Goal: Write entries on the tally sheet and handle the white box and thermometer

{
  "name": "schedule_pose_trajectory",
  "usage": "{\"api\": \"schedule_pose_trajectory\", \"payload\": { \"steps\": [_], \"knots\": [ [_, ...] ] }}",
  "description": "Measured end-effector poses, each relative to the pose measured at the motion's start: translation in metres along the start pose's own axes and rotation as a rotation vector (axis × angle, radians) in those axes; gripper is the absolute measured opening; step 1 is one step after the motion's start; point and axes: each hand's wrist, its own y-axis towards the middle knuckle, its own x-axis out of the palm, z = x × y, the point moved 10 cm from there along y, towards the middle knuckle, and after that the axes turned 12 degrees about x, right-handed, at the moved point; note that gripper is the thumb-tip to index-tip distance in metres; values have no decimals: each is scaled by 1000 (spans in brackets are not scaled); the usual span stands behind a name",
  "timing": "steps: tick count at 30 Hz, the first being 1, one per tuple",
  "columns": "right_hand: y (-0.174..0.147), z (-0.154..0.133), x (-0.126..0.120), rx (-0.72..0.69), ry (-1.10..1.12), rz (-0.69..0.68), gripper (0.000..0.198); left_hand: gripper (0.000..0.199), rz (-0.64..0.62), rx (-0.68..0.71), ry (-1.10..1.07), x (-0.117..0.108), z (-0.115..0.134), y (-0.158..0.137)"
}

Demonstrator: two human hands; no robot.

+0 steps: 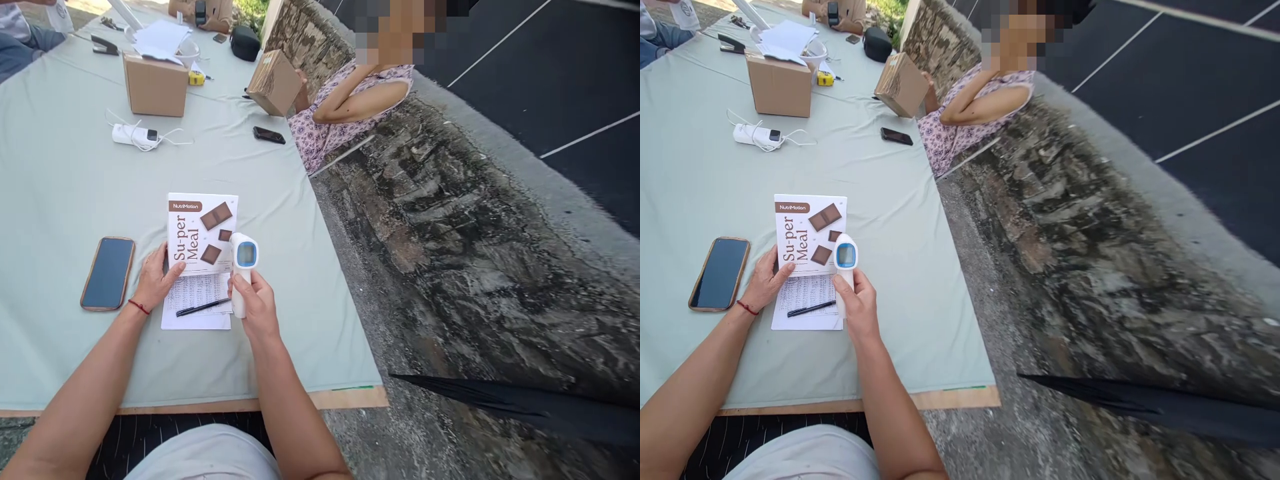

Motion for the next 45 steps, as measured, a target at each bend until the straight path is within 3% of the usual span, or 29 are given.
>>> {"api": "schedule_pose_trajectory", "payload": {
  "steps": [6, 13, 16, 21, 25, 29, 31, 33, 35, 37, 41, 45],
  "knots": [
    [-25, 9, -40, 36, 9, 107, 38, 62, 0, 0, -36, -3, 0, 3],
    [-31, 10, -58, 16, -30, 135, 38, 65, -1, -11, -89, -8, 3, 6],
    [-21, 17, -75, 2, -218, 219, 44, 83, -6, -56, -170, -7, -2, 2],
    [1, 33, -128, -95, -789, 593, 60, 104, 21, -18, -217, -4, -6, -5],
    [13, 49, -143, -152, -1040, 621, 53, 105, 24, 27, -175, -2, -7, -9],
    [0, 35, -133, -337, -1091, 672, 43, 94, -47, -12, -89, 3, -9, -10],
    [-10, 27, -112, -469, -1074, 616, 32, 87, -70, -11, -51, 4, -7, -8],
    [-15, 27, -78, -567, -1072, 434, 23, 83, -87, -11, -8, 5, -5, -8],
    [-18, 35, -43, -612, -1107, 232, 23, 85, -105, -35, 47, 6, -4, -9],
    [-21, 43, -20, -628, -1165, 125, 25, 93, -134, -88, 126, 7, -6, -12],
    [-25, 43, -11, -675, -1225, 24, 20, 114, -247, -204, 283, 10, -6, -19],
    [-30, 33, -33, -641, -1050, -58, 16, 130, -320, -268, 326, 12, -1, -22]
  ]
}}
